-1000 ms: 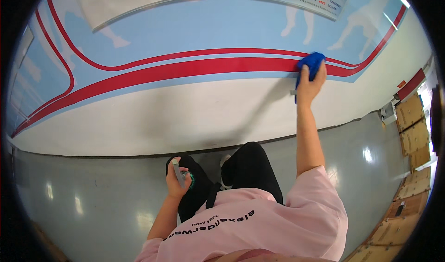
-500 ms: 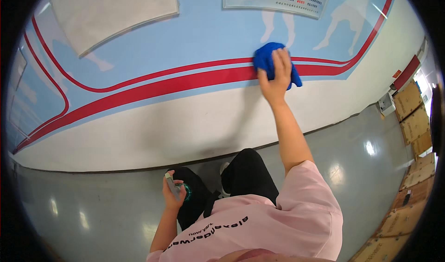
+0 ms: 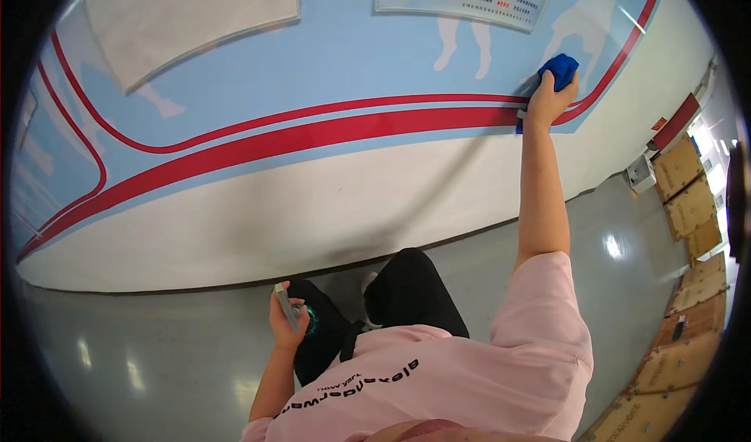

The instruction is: The recorder is wiping a decorated wall using a blue cloth and a spray bottle of cleaning solution.

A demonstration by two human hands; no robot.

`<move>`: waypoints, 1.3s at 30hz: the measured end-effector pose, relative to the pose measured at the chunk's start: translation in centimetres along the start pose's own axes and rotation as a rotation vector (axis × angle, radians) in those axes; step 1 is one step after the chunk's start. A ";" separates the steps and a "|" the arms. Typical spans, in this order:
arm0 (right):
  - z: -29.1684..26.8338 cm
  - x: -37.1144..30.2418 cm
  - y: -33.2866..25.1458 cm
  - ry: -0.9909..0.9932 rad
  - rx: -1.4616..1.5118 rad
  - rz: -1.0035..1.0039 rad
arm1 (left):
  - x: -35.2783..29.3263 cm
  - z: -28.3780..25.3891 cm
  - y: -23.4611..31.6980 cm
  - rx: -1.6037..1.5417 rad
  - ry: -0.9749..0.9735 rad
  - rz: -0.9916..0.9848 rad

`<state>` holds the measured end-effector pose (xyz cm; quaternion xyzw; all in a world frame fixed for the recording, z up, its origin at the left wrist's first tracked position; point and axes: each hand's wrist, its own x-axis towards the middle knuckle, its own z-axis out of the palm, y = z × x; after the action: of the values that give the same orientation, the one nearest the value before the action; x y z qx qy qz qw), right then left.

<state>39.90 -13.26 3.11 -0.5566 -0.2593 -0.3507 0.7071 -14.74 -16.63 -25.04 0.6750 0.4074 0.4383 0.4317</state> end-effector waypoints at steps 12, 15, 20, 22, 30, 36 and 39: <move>5.2 -11.3 -12.6 -0.323 0.118 -0.629 | -0.7 0.1 -0.7 0.030 0.012 0.042; 6.2 -13.2 -15.5 -0.379 0.139 -0.656 | -1.2 0.1 -1.2 0.051 0.041 0.007; 7.8 -15.0 -18.2 -0.442 0.191 -0.778 | -1.1 0.2 -1.3 0.010 0.057 0.088; 8.3 -15.9 -19.5 -0.453 0.201 -0.795 | -1.1 0.1 -1.3 0.031 0.059 0.090; 7.5 -20.0 -18.7 -0.665 0.190 -1.070 | -1.4 0.1 -1.6 0.049 0.061 0.065; 5.1 -21.4 -14.2 -0.882 0.117 -1.293 | -1.5 -0.2 -1.5 0.037 0.071 0.050; 5.1 -18.9 -14.0 -0.851 0.095 -1.379 | -1.7 -0.5 -1.6 -0.031 0.032 0.011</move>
<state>17.32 -6.31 -1.44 -0.3268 -0.8052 -0.4545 0.1956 -15.91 -17.61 -26.82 0.6631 0.4039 0.4577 0.4331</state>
